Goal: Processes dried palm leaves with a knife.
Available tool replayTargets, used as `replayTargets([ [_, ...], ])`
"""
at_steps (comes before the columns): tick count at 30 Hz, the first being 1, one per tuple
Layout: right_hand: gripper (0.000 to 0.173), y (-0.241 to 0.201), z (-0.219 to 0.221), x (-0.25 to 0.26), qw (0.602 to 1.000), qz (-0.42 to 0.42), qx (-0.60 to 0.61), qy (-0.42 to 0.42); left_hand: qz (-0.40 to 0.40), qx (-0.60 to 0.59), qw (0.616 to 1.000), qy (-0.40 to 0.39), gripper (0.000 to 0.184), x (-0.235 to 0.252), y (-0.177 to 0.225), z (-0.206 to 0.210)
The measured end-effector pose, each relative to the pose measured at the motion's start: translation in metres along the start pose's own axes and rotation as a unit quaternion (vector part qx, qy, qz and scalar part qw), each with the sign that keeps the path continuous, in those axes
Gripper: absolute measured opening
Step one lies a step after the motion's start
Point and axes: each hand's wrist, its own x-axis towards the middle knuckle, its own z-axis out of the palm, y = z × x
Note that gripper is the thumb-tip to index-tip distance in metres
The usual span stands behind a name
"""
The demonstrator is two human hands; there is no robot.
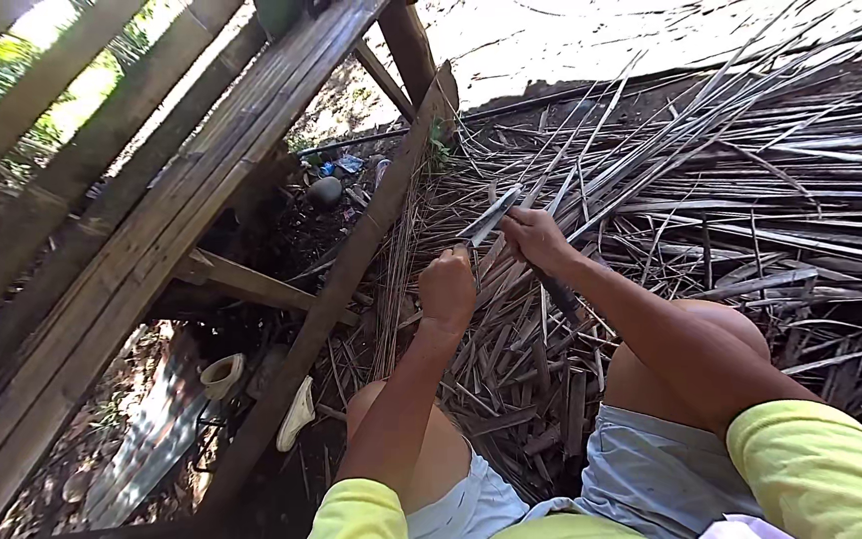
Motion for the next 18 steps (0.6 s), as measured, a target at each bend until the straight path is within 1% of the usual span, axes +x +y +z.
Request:
replayTargets([
  [2,0.029,0.007,-0.022,0.015,0.992,0.047,0.08,0.088,-0.005,-0.014,1.0,-0.009,0.019,-0.002,-0.005,-0.006],
  [3,0.033,0.009,-0.032,0.019,0.986,0.053,0.096,0.124,-0.021,-0.029,0.999,-0.023,0.02,0.001,-0.008,-0.007],
  [4,0.036,0.009,-0.039,0.019,0.984,0.046,0.092,0.149,-0.041,-0.045,0.997,-0.041,0.022,0.004,-0.012,-0.008],
  [5,0.038,0.007,-0.042,0.014,0.985,0.029,0.084,0.145,-0.066,-0.065,0.994,-0.059,0.025,0.009,-0.016,-0.008],
  [7,0.039,0.0,-0.029,-0.003,0.992,-0.015,0.062,0.107,-0.08,-0.11,0.988,-0.077,0.026,0.013,-0.023,-0.005],
  [9,0.043,-0.005,-0.007,-0.025,0.998,-0.022,0.056,0.007,-0.062,-0.156,0.984,-0.064,0.025,0.011,-0.029,0.0],
  [11,0.051,-0.006,0.012,-0.039,0.995,-0.011,0.047,-0.089,-0.099,-0.196,0.971,-0.092,0.026,0.021,-0.027,0.004],
  [12,0.054,-0.006,0.017,-0.042,0.992,-0.011,0.044,-0.118,-0.116,-0.219,0.962,-0.111,0.026,0.026,-0.025,0.004],
  [14,0.055,-0.004,0.02,-0.041,0.99,-0.024,0.042,-0.131,-0.131,-0.269,0.945,-0.129,0.024,0.03,-0.022,0.001],
  [16,0.051,-0.006,0.017,-0.038,0.991,-0.046,0.037,-0.119,-0.134,-0.307,0.934,-0.125,0.023,0.03,-0.023,-0.002],
  [18,0.047,-0.008,0.012,-0.035,0.994,-0.042,0.045,-0.086,-0.131,-0.302,0.936,-0.127,0.022,0.027,-0.023,-0.005],
])
